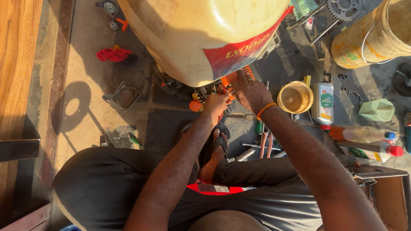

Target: The person sits on the ground repairing a small orange combustion engine positioned under a large plastic jerrycan. They use pliers and a screwdriver to work on parts near the engine's base, reposition the jerrycan, and manipulate a bolt and engine components by hand.

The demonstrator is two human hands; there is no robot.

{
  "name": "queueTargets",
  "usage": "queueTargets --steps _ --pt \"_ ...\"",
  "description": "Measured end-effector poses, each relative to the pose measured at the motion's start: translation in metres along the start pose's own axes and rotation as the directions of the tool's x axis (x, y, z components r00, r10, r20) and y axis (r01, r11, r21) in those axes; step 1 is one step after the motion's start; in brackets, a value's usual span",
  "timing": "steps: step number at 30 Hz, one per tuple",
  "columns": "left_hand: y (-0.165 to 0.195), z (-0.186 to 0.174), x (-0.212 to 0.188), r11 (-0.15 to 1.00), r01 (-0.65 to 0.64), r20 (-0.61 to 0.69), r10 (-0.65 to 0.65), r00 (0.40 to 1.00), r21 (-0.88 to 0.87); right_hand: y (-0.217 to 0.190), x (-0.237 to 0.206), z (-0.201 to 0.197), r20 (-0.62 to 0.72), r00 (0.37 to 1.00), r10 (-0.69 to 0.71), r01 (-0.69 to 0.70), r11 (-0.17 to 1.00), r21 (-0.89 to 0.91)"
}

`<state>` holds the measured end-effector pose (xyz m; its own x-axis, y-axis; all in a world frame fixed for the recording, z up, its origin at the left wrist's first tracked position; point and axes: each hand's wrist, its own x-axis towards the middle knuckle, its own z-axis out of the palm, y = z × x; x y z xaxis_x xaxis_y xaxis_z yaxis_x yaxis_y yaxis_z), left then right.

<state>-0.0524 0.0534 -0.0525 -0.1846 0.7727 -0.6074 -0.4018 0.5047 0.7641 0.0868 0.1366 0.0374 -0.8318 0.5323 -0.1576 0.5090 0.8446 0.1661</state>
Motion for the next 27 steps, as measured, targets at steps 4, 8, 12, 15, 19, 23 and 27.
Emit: queueTargets --steps 4,8,12,15,19,23,27 --pt "0.009 0.006 -0.016 0.993 0.112 -0.067 -0.115 0.991 -0.044 0.003 0.002 -0.001 0.059 0.998 0.020 -0.015 0.996 -0.091" --pt "0.007 0.016 -0.020 1.000 0.027 -0.127 -0.028 0.991 -0.011 0.006 0.002 0.002 0.113 0.994 0.012 0.007 0.986 -0.164" --pt "-0.004 0.017 -0.011 0.998 -0.064 -0.104 0.066 0.992 0.027 0.008 0.003 0.012 -0.172 0.983 -0.067 0.061 0.997 -0.040" --pt "-0.010 0.016 -0.004 0.956 -0.195 0.113 0.223 0.968 -0.220 0.007 0.005 0.019 -0.136 0.991 -0.008 0.005 1.000 -0.023" --pt "-0.002 0.022 -0.004 0.979 -0.027 -0.085 0.010 0.996 -0.202 0.005 0.004 0.015 -0.169 0.986 0.000 -0.007 0.999 -0.039" --pt "0.013 0.028 -0.013 0.918 -0.197 -0.080 0.180 0.980 -0.345 0.001 0.005 0.005 -0.046 0.998 0.053 -0.049 0.996 0.078" --pt "0.027 0.027 -0.026 0.980 -0.147 -0.100 0.134 0.986 -0.137 -0.007 0.005 -0.004 -0.021 0.996 0.092 -0.091 0.995 0.042"
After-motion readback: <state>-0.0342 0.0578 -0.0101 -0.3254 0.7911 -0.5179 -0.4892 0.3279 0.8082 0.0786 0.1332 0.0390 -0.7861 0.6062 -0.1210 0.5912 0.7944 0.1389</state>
